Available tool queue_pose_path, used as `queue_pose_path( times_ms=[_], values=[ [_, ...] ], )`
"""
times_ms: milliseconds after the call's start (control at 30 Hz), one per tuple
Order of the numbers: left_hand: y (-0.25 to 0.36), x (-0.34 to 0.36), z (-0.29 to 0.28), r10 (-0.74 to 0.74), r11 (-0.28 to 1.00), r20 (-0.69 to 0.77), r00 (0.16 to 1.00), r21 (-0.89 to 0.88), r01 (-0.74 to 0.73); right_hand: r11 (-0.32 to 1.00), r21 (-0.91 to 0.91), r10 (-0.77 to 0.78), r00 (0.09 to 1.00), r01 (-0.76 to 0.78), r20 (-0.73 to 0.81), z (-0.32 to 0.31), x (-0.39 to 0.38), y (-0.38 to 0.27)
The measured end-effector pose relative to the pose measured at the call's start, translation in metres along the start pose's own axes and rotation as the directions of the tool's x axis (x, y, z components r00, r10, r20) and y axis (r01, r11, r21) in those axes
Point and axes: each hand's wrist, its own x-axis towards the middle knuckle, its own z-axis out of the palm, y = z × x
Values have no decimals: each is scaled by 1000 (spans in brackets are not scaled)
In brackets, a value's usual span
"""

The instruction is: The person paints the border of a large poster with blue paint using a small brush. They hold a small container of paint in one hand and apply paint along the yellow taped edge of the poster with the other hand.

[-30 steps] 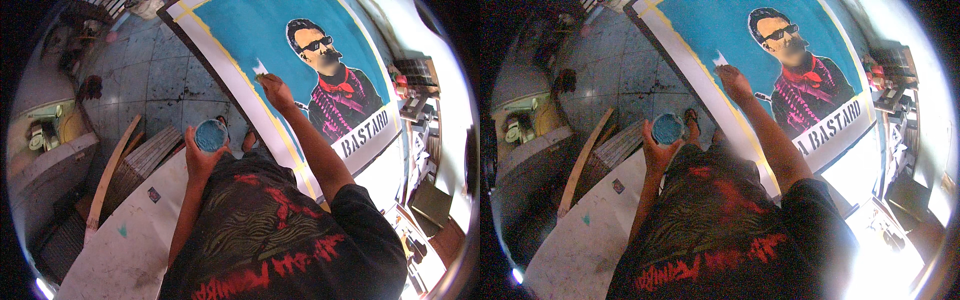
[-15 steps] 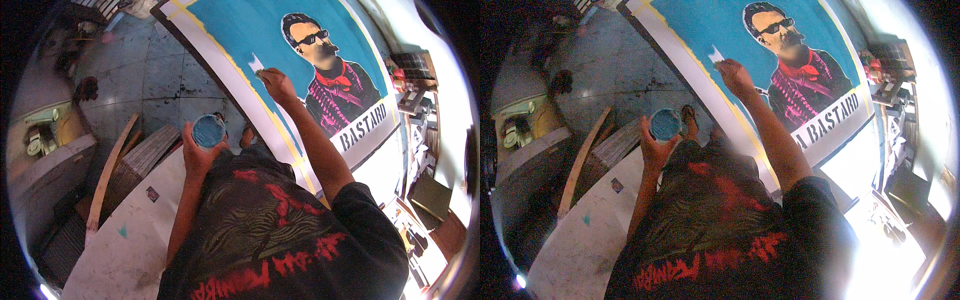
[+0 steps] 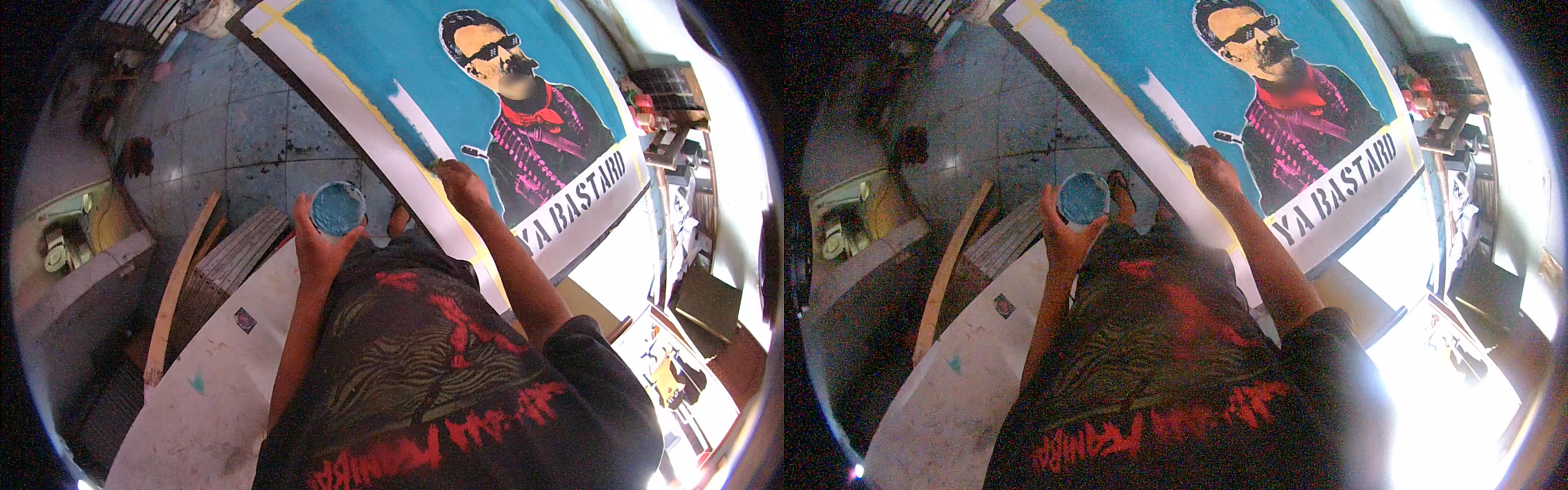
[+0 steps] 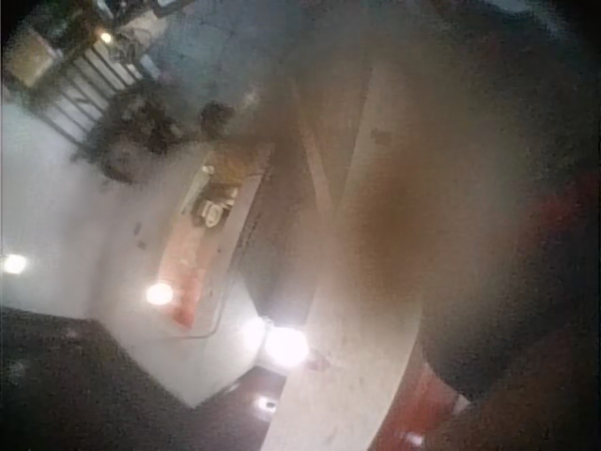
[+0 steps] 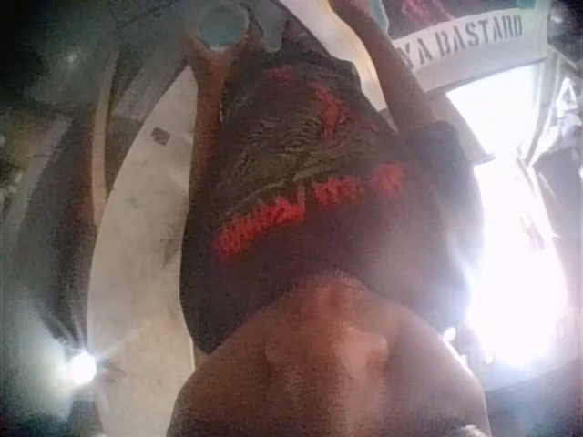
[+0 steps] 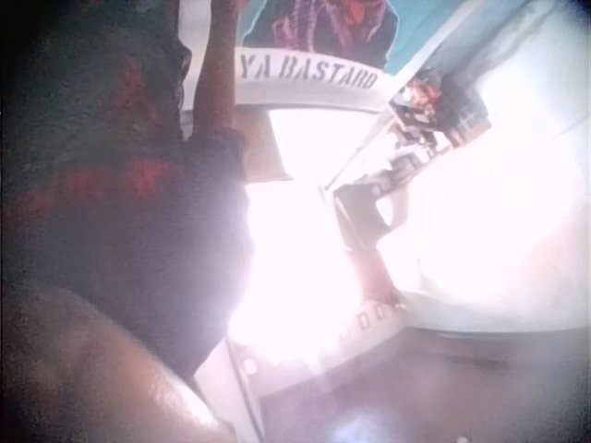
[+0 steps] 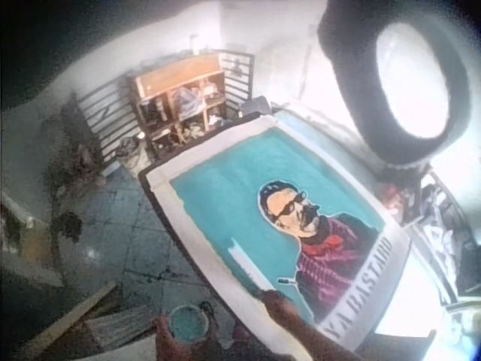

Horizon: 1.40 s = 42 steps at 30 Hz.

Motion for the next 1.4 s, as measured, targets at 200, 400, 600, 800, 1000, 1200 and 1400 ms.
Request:
queue_pose_path(
  times_ms=[200, 400, 600, 800, 1000, 1200, 1400],
  values=[
    [6, 0, -1, 12, 999, 10, 1000, 49, -13, 997, 26, 73, 991, -76, 116, -15, 15, -19],
    [8, 0, 0, 15, 999, 10, 1000, 45, -16, 998, 69, 11, 1000, -11, 5, -11, 22, -22],
    [8, -3, 1, 5, 999, 15, 1000, 40, -5, 1000, 18, 5, 1000, -5, 14, -5, 17, -10],
    [5, -2, 2, 30, 998, 21, 999, 54, -31, 995, -63, 74, 997, -72, 35, -9, -5, -3],
    [8, -1, 4, 27, 999, 30, 999, 42, -29, 989, 34, 143, 988, -145, 51, -10, -16, -6],
    [15, -2, 4, 33, 998, 44, 998, 58, -35, 995, 66, 74, 996, -70, -50, -5, -15, -5],
    [13, -6, 5, 39, 998, 50, 998, 54, -41, 998, 13, 57, 998, -57, 25, -8, -6, -15]
  ],
)
